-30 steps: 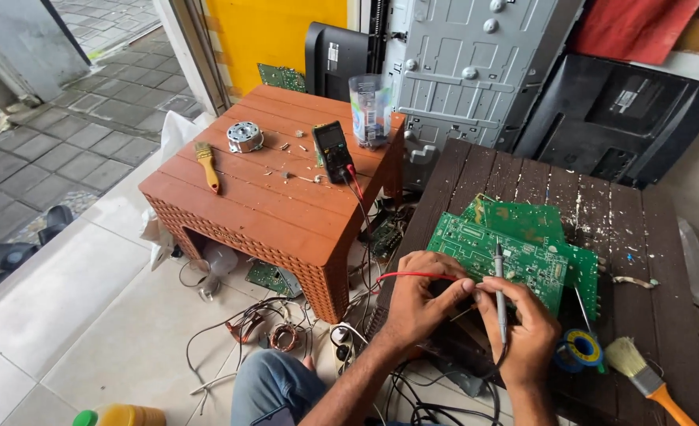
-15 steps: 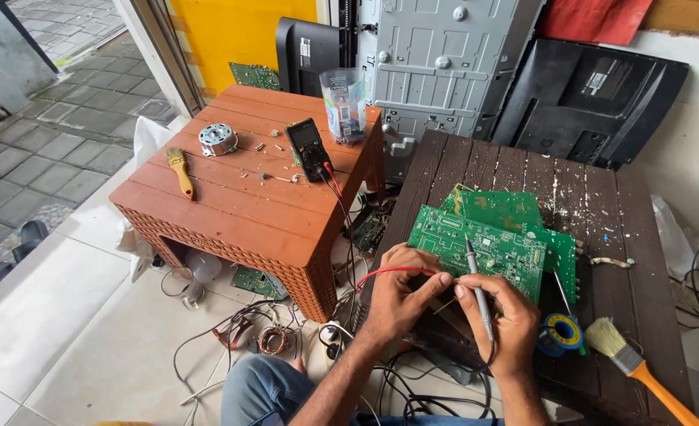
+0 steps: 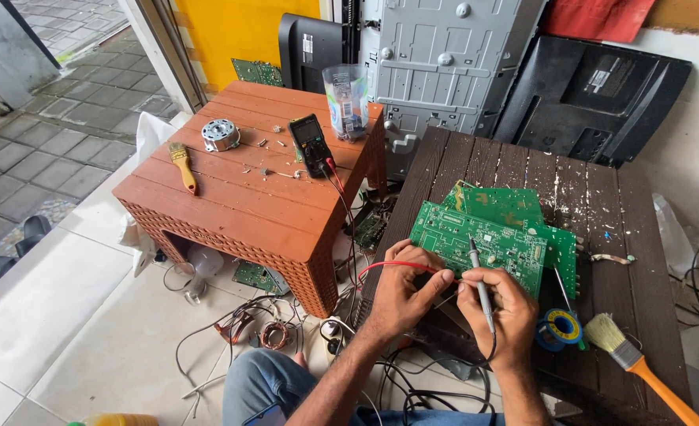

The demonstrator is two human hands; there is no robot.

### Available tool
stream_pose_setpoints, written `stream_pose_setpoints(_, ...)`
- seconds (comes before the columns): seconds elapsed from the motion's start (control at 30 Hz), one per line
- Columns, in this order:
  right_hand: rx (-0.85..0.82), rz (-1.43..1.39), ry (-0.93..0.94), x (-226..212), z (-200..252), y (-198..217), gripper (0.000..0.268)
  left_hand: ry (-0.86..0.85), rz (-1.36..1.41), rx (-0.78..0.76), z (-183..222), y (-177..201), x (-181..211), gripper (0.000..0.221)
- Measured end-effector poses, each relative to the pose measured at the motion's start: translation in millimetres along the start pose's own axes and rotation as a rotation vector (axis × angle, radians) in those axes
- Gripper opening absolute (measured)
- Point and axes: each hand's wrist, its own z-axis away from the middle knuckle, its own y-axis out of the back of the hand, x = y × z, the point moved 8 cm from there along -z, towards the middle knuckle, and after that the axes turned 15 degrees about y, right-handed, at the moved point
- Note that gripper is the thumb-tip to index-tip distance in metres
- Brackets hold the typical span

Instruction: Testing and repairing a circuit board using a multimeter and a soldering iron while seated on the floor.

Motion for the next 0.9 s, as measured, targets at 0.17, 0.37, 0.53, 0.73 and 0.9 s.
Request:
stream_pose_setpoints(0.17, 0.072, -0.025, -0.167, 16, 9, 3, 0.013, -0.012, 0.016, -0.07, 0, -3, 4, 0.026)
stream_pose_setpoints(0.37, 0.102, -0.069, -0.194, 21, 12, 5, 0.015, -0.032, 0.023, -0.074, -1, -5, 1, 0.025)
stream_pose_setpoints(0.53, 0.199, -0.13, -0.26, 33, 17, 11, 0.015, 0.009, 0.167, 0.04, -5, 14, 9, 0.026)
stream_pose_setpoints(0.73, 0.267, -0.226, -0.167, 16, 14, 28, 0.022, 0.023, 0.166, 0.179, -2, 22, 4, 0.019)
stream_pose_setpoints(0.9, 0.144, -0.106, -0.14, -24, 22, 50, 0.026, 0.065, -0.012, 0.212, 0, 17, 0, 0.024)
